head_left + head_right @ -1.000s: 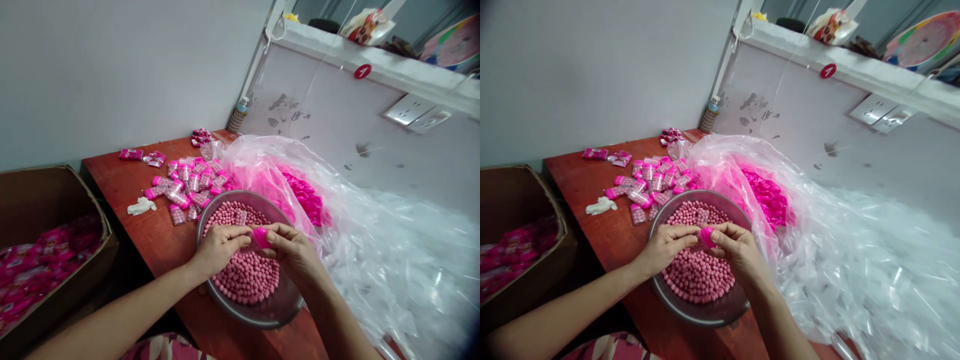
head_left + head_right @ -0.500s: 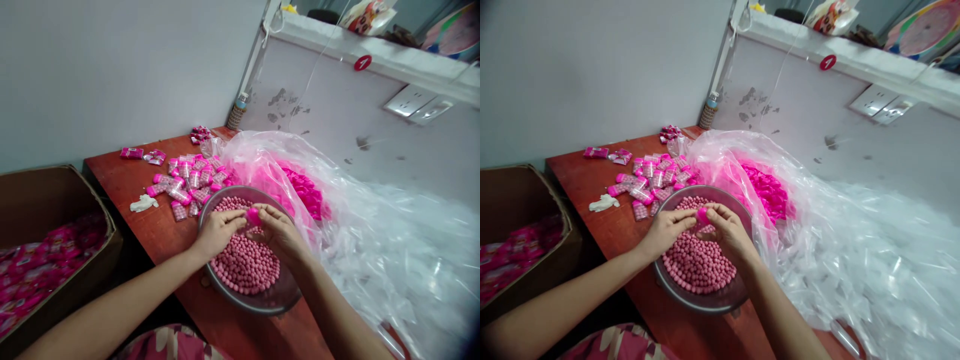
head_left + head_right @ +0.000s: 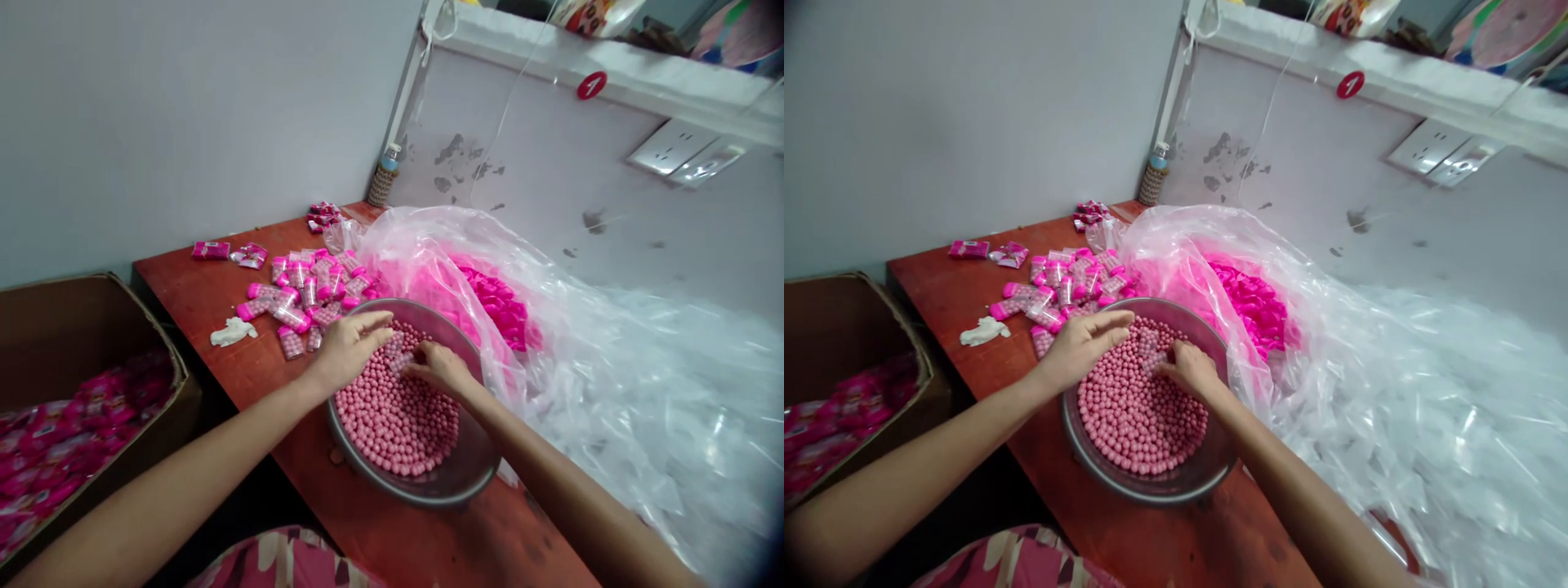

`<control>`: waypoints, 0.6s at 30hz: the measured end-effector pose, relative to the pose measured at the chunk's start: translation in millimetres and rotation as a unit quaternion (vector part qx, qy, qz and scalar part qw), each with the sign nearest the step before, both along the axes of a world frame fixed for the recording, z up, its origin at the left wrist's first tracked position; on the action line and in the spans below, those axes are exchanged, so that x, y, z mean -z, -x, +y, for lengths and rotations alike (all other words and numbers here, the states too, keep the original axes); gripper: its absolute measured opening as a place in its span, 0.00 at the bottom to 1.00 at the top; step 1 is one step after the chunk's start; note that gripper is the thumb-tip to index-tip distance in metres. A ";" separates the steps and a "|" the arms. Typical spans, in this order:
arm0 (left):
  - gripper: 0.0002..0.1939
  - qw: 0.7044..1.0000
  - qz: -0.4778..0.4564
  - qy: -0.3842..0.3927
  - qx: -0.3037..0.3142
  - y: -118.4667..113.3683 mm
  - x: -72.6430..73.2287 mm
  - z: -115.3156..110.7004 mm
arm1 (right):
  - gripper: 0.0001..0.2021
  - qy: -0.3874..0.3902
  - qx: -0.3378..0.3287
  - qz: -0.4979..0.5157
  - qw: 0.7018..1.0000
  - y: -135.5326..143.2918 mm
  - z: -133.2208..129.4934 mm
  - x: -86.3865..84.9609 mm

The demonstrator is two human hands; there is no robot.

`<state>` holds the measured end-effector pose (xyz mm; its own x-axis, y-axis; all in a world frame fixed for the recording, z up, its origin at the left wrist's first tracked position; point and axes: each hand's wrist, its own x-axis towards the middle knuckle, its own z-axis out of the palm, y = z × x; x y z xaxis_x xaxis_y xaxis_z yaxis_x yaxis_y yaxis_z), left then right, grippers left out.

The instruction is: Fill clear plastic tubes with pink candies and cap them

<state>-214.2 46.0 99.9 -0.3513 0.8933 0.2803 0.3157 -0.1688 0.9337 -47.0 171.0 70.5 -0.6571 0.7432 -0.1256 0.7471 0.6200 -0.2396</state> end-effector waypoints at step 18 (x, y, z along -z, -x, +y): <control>0.10 0.924 -0.275 0.120 0.236 -19.8 8.6 9.0 | 0.17 0.310 -0.074 0.345 0.883 -22.5 -28.6 -53.3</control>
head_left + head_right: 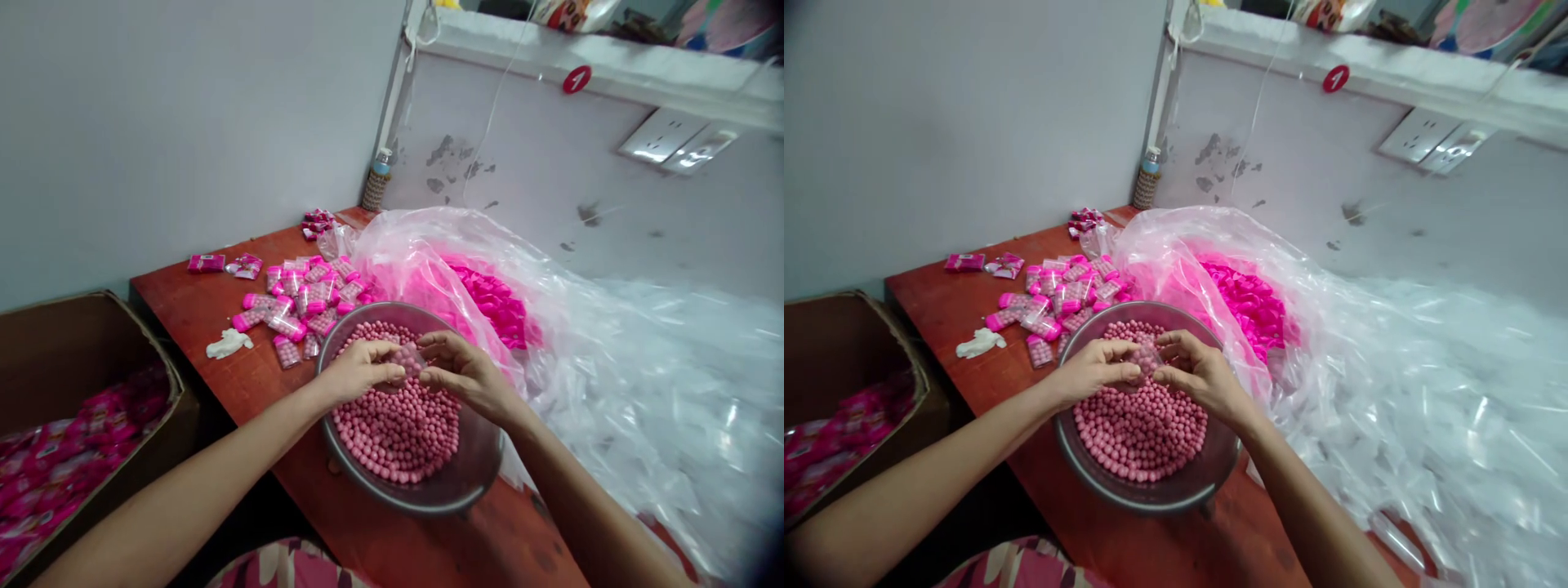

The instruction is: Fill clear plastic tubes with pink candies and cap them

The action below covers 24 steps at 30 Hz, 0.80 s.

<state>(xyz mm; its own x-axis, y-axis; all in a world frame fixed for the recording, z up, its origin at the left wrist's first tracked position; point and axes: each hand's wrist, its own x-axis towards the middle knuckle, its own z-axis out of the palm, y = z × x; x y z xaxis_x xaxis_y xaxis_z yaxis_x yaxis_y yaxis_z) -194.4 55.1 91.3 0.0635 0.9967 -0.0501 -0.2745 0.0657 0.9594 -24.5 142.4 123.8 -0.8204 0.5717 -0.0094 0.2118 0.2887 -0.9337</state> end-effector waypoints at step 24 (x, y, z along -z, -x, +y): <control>0.12 0.988 -0.011 0.144 -0.059 -1.4 4.7 -6.9 | 0.15 -0.185 0.091 0.042 0.978 -51.8 -15.0 4.4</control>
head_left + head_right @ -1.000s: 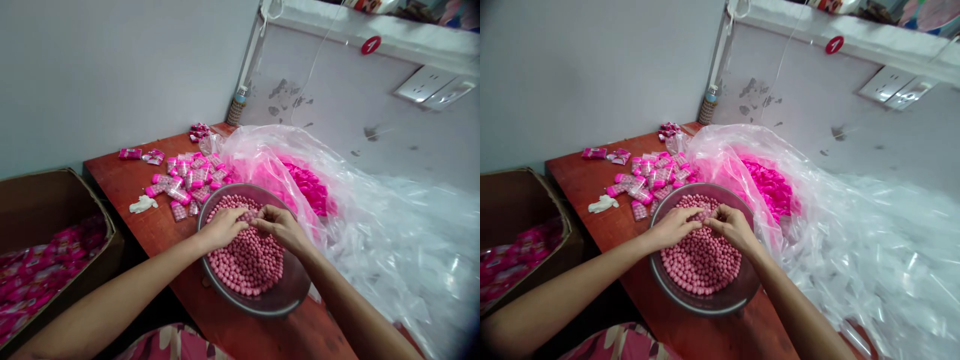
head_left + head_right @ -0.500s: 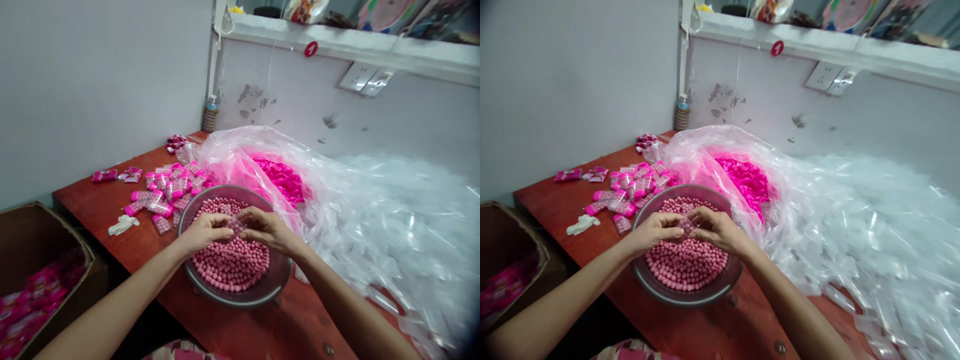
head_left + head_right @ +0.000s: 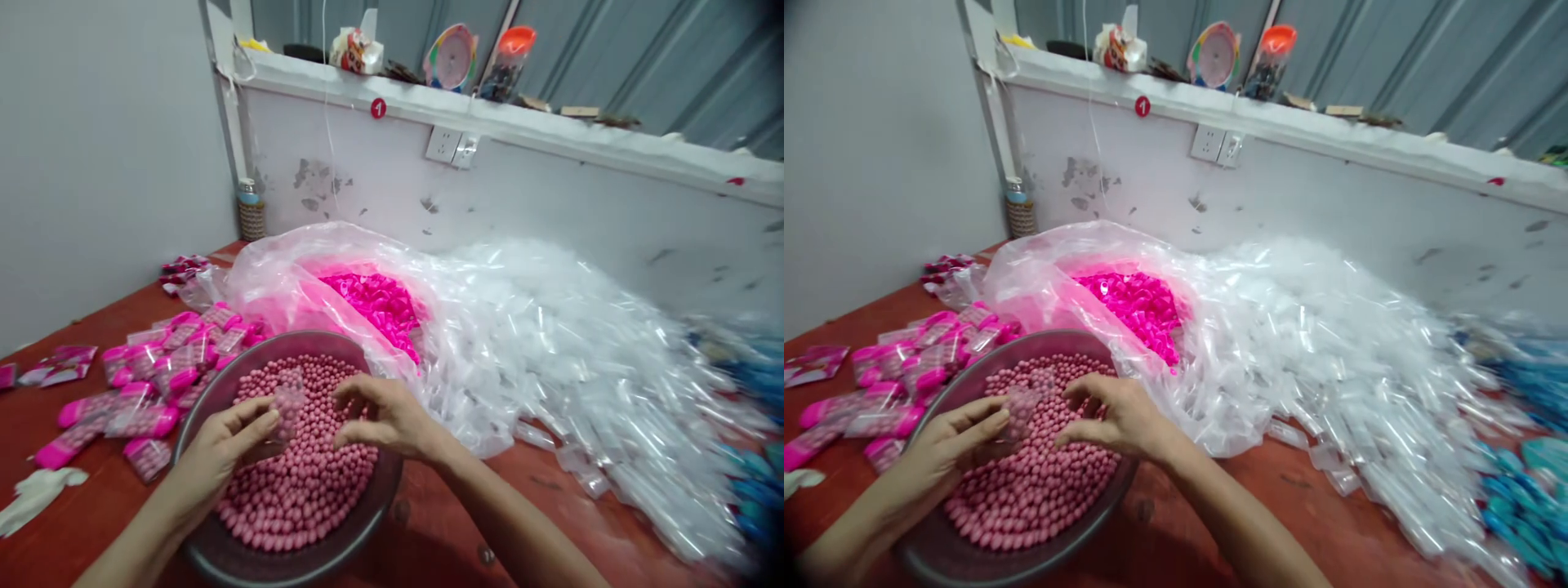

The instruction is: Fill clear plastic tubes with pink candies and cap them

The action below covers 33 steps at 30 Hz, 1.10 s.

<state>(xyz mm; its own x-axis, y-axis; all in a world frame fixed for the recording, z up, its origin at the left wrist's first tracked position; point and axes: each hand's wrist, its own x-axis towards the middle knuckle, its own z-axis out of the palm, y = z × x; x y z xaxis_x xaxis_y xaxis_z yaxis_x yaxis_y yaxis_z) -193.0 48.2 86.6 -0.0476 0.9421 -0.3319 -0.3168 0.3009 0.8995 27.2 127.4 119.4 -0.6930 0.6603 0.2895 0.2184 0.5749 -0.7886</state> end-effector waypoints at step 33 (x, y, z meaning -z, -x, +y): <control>0.14 0.970 0.178 -0.168 -0.006 -8.9 -4.6 -2.6 | 0.16 -0.110 0.183 0.001 0.977 -32.7 44.5 -12.5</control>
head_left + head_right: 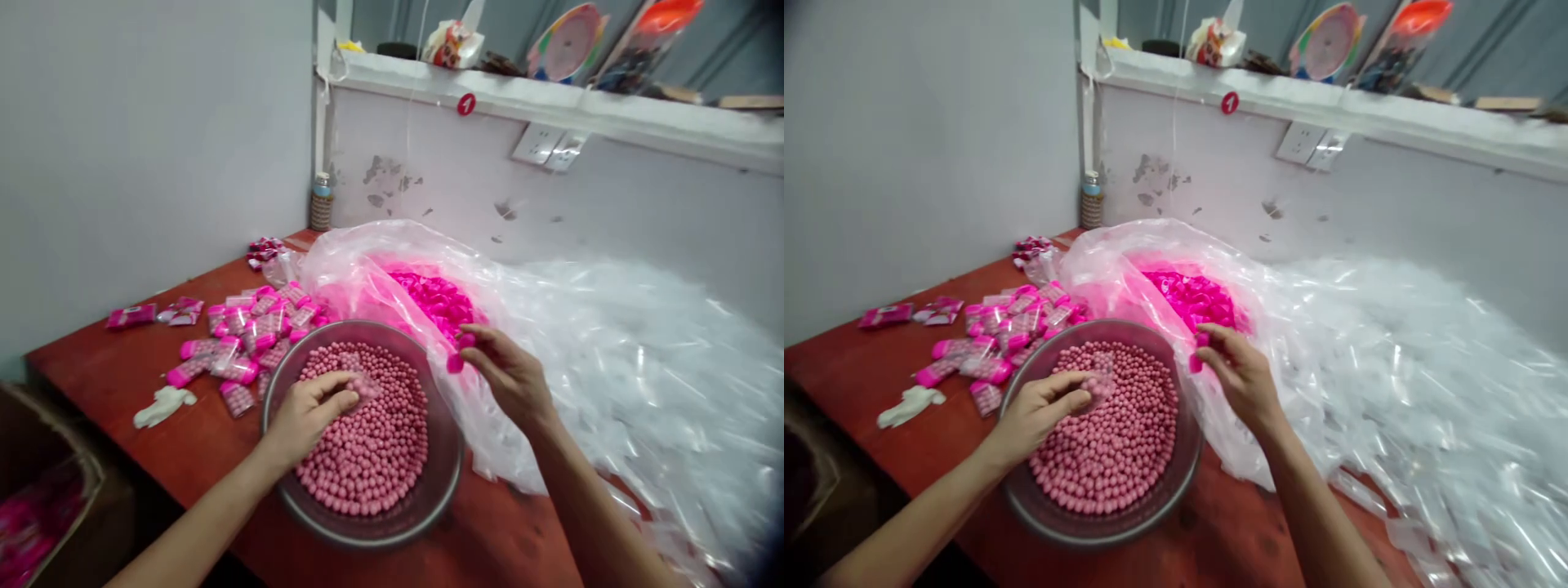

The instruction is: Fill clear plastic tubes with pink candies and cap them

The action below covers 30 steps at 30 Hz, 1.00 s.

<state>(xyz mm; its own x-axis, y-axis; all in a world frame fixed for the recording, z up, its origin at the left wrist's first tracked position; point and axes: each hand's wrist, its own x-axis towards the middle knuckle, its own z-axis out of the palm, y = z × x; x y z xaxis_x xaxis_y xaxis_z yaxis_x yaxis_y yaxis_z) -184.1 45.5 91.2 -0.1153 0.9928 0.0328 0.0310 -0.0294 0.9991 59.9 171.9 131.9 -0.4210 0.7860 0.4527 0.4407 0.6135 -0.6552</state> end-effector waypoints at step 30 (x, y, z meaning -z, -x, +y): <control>0.13 0.963 -0.244 -0.022 -0.108 8.6 5.8 -0.8 | 0.07 -0.049 -0.244 -0.519 0.818 96.9 -36.5 45.1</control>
